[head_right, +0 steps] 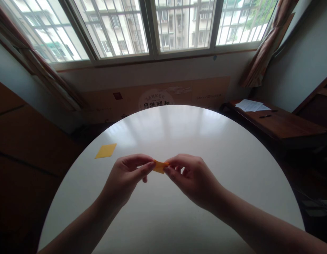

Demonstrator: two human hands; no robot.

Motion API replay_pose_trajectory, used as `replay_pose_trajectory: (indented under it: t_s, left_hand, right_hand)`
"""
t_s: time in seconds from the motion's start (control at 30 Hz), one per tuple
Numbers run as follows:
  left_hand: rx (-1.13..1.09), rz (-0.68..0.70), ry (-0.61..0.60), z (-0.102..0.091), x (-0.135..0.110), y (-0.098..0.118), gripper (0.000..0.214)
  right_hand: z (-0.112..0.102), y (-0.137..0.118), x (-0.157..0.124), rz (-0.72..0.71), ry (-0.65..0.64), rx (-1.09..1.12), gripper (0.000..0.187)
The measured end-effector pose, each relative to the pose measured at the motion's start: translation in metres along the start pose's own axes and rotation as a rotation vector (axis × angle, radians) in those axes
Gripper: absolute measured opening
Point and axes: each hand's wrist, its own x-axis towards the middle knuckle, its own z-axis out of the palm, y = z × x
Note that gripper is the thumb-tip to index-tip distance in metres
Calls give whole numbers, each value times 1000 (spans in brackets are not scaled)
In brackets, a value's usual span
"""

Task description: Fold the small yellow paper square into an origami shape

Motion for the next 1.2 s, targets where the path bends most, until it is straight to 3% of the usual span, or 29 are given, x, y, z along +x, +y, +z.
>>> replay_pose_trajectory:
  t_s: [0.5,0.83,1.2]
  left_hand:
    - [58,34,-14,4,-1,-1,13]
    - [87,63,-126,0,-1,4,14]
    - [75,105,-66,1,-2,3,7]
  right_hand:
    - [3,-1,1,0,3,14,19]
    - [1,-1,1,-43,3,-50,16]
    - [2,-1,-1,-31,-5,-45,15]
